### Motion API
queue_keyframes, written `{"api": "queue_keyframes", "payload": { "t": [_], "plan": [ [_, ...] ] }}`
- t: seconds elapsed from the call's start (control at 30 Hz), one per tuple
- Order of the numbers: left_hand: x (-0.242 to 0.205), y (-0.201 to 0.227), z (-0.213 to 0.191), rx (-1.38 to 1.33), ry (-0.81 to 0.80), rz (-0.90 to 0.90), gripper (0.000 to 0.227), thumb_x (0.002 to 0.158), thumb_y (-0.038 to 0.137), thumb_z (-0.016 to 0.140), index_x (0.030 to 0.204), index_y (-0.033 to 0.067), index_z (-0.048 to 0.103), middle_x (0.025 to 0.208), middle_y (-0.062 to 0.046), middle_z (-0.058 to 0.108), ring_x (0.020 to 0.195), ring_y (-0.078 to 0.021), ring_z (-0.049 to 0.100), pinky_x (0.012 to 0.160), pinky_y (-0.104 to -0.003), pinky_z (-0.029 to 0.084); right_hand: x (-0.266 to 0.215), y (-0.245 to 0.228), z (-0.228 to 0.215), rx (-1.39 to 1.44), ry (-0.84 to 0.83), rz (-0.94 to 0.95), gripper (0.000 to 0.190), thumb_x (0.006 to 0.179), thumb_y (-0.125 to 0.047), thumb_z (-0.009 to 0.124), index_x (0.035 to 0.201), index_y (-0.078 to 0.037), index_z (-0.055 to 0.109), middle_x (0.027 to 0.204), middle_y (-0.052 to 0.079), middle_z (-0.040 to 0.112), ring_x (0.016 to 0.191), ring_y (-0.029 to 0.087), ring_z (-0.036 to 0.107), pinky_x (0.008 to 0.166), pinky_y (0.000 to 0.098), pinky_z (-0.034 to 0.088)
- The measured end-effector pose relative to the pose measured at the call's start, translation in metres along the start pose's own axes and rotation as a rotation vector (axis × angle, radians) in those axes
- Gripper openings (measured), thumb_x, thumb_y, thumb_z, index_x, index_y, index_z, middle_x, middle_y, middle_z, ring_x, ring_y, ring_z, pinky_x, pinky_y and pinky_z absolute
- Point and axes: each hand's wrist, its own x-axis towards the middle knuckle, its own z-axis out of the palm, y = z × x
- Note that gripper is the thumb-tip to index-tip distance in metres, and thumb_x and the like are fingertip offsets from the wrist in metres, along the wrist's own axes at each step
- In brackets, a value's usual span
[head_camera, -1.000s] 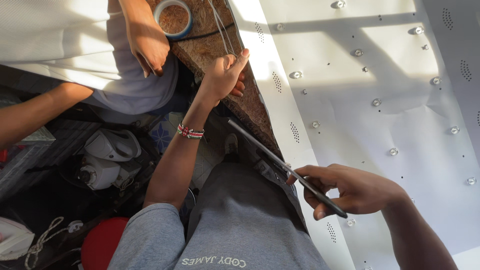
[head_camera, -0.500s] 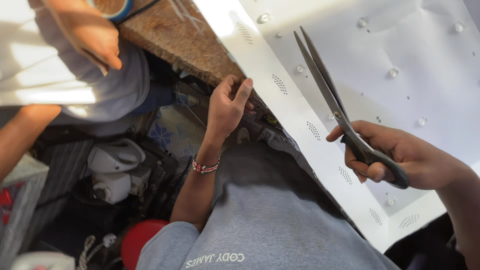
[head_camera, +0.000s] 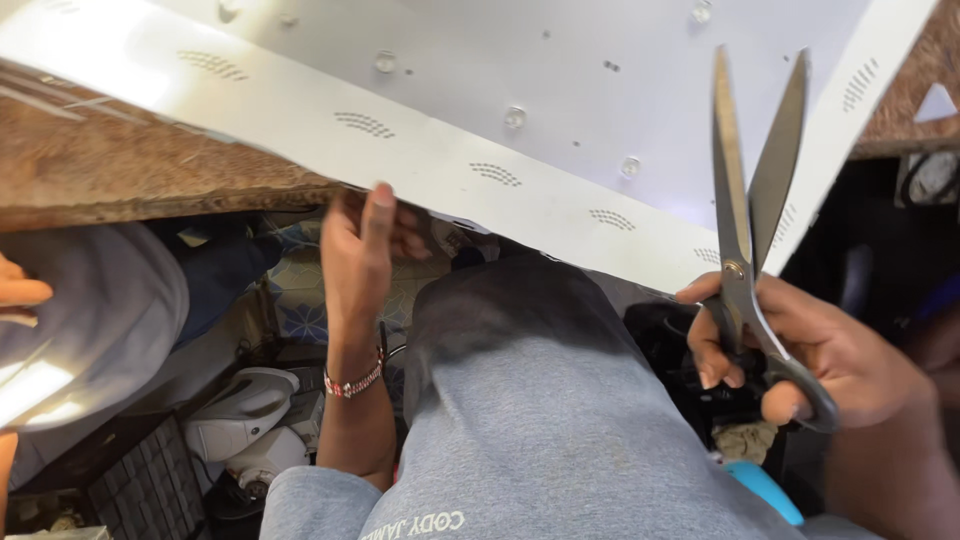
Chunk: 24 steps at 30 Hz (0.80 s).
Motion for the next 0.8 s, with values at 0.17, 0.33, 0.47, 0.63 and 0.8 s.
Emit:
{"api": "queue_keyframes", "payload": {
  "t": [0.17,0.33,0.47,0.63,0.8],
  "plan": [
    [-0.018,-0.022,0.044,0.045,-0.173,0.053,0.041,0.095,0.046,0.058,0.093,0.0059,0.061,0.078,-0.009,0.076,0.055,-0.016,0.071,0.051,-0.026,0.061,-0.008,0.061,0.013,0.183,0.139,-0.145,0.083,0.096,-0.051,0.079,0.141,0.007,0.042,0.077,0.003,0.055,0.068,0.012,0.057,0.064,0.027,0.054],
    [-0.028,-0.029,0.067,0.017,-0.019,0.041,0.03,0.093,0.035,0.066,0.092,0.0049,0.067,0.078,-0.008,0.076,0.057,-0.0151,0.074,0.056,-0.024,0.059,0.012,0.066,0.014,0.282,-0.017,-0.202,0.086,0.099,-0.055,0.076,0.143,0.009,0.041,0.074,-0.002,0.05,0.069,0.008,0.051,0.067,0.0271,0.058],
    [-0.033,-0.025,0.074,-0.029,0.035,0.015,0.023,0.092,0.028,0.066,0.093,0.0052,0.067,0.074,-0.005,0.07,0.058,-0.0153,0.073,0.056,-0.027,0.065,0.006,0.051,-0.004,0.289,-0.118,-0.009,0.089,0.096,-0.062,0.077,0.144,0.005,0.044,0.079,0.001,0.054,0.065,0.009,0.047,0.06,0.0254,0.044],
    [-0.045,-0.02,0.083,-0.066,0.146,0.09,0.024,0.093,0.032,0.063,0.094,0.0076,0.066,0.077,0.0,0.066,0.058,-0.0134,0.071,0.055,-0.025,0.064,0.005,0.034,-0.047,0.192,-0.281,0.112,0.088,0.095,-0.061,0.077,0.145,0.004,0.045,0.078,0.002,0.056,0.069,0.012,0.049,0.066,0.0301,0.048],
    [-0.042,-0.023,0.093,-0.203,0.337,0.136,0.023,0.092,0.033,0.067,0.089,0.0101,0.062,0.077,0.001,0.064,0.058,-0.0118,0.069,0.053,-0.025,0.061,0.031,0.004,-0.066,-0.113,-0.444,0.179,0.083,0.094,-0.068,0.061,0.146,-0.005,0.047,0.075,0.0,0.053,0.067,0.012,0.052,0.063,0.0305,0.053]
  ]
}}
